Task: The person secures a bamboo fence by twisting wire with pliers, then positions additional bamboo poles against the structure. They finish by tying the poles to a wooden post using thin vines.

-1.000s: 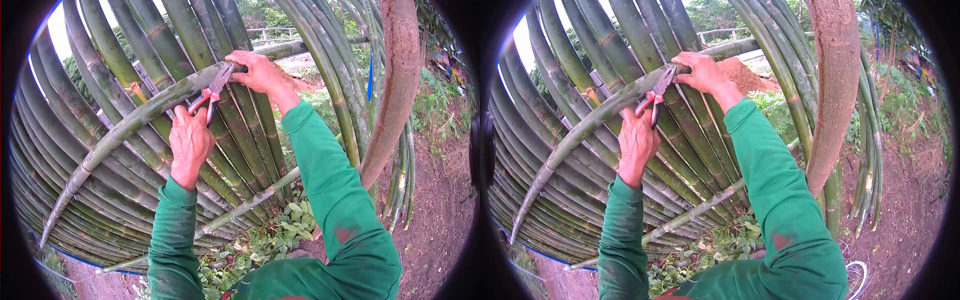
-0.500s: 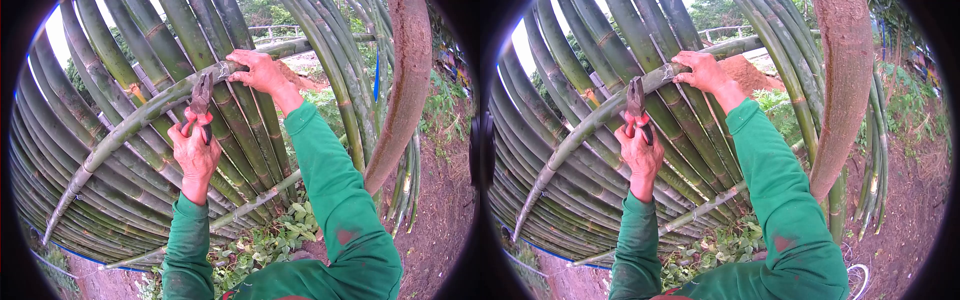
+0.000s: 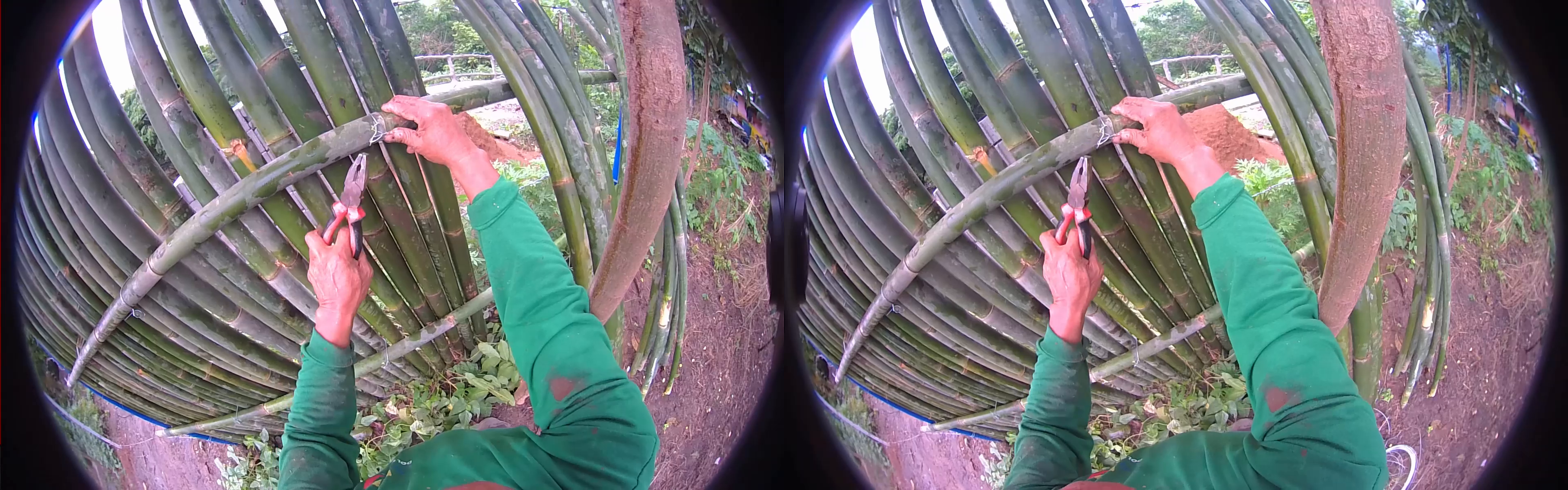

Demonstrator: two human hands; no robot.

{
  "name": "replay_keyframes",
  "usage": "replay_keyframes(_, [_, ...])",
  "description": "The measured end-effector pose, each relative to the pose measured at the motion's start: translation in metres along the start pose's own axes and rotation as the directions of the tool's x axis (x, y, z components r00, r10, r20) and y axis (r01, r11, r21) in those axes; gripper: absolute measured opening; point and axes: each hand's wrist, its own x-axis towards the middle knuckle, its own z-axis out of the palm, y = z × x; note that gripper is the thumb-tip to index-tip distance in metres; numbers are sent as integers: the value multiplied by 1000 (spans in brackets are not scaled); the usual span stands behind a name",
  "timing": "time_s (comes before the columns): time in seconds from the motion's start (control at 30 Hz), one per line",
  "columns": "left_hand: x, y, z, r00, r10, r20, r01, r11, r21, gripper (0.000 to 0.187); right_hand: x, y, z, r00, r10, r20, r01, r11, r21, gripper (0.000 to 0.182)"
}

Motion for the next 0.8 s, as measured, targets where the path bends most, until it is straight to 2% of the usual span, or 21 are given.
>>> replay_keyframes(0.13, [-103,-30,-5,983,-50,179,86,976,-199,26,0,-9,0,1000,-8,-19,8,1000,-18,50])
replay_keyframes(0.17, [-138,-40,-6,950,-67,304,156,948,-276,26,0,-9,0,998,-59,-21,56,990,-130,49])
replay_keyframes(0.23, [-231,-78,13,809,-157,567,371,884,-283,26,-6,-18,3,997,-22,-77,15,996,-92,51])
replay_keyframes(0.27, [-275,-93,21,727,-167,666,456,842,-287,25,-10,-20,7,995,3,-100,-10,997,-73,52])
replay_keyframes(0.3, [-301,-90,9,505,-306,807,770,581,-262,22,-15,-17,15,988,-17,-154,4,996,-87,55])
replay_keyframes(0.33, [-318,-84,-5,230,-337,913,959,235,-155,19,-25,-23,22,972,47,-231,-60,997,-47,55])
replay_keyframes(0.4, [-333,-81,-21,328,-360,873,944,138,-298,17,-49,-45,39,906,174,-386,-173,984,38,56])
replay_keyframes(0.43, [-339,-81,-26,373,-374,849,926,93,-366,16,-70,-46,51,871,269,-411,-249,963,103,55])
replay_keyframes(0.47, [-343,-96,-22,569,-336,751,822,190,-537,16,-91,-54,62,847,297,-441,-270,955,123,54])
replay_keyframes(0.5, [-316,-90,-39,670,-324,667,735,170,-656,18,-117,-61,76,840,358,-408,-316,934,169,50])
replay_keyframes(0.53, [-299,-95,-46,770,-299,564,633,243,-735,22,-150,-57,94,859,389,-332,-343,920,191,44])
replay_keyframes(0.57, [-277,-98,-56,830,-287,478,553,317,-771,26,-187,-63,107,876,451,-170,-417,886,202,39])
replay_keyframes(0.6, [-257,-98,-62,861,-296,414,499,331,-801,26,-218,-80,110,813,575,93,-582,804,123,37])
replay_keyframes(0.63, [-235,-89,-78,808,-344,478,572,266,-776,26,-259,-80,116,775,524,353,-566,824,19,39])
replay_keyframes(0.67, [-221,-84,-84,791,-384,477,589,263,-764,27,-298,-81,122,618,515,594,-573,812,-108,42])
replay_keyframes(0.7, [-214,-89,-84,804,-394,445,580,357,-732,29,-340,-85,123,445,499,744,-524,818,-235,46])
replay_keyframes(0.73, [-202,-86,-89,818,-379,433,563,375,-736,30,-385,-88,124,321,494,808,-590,772,-237,48])
replay_keyframes(0.77, [-193,-86,-90,845,-360,396,517,358,-777,30,-416,-95,114,193,439,878,-559,784,-269,50])
replay_keyframes(0.8, [-180,-81,-94,886,-334,321,444,415,-794,31,-448,-104,104,100,399,911,-521,801,-293,51])
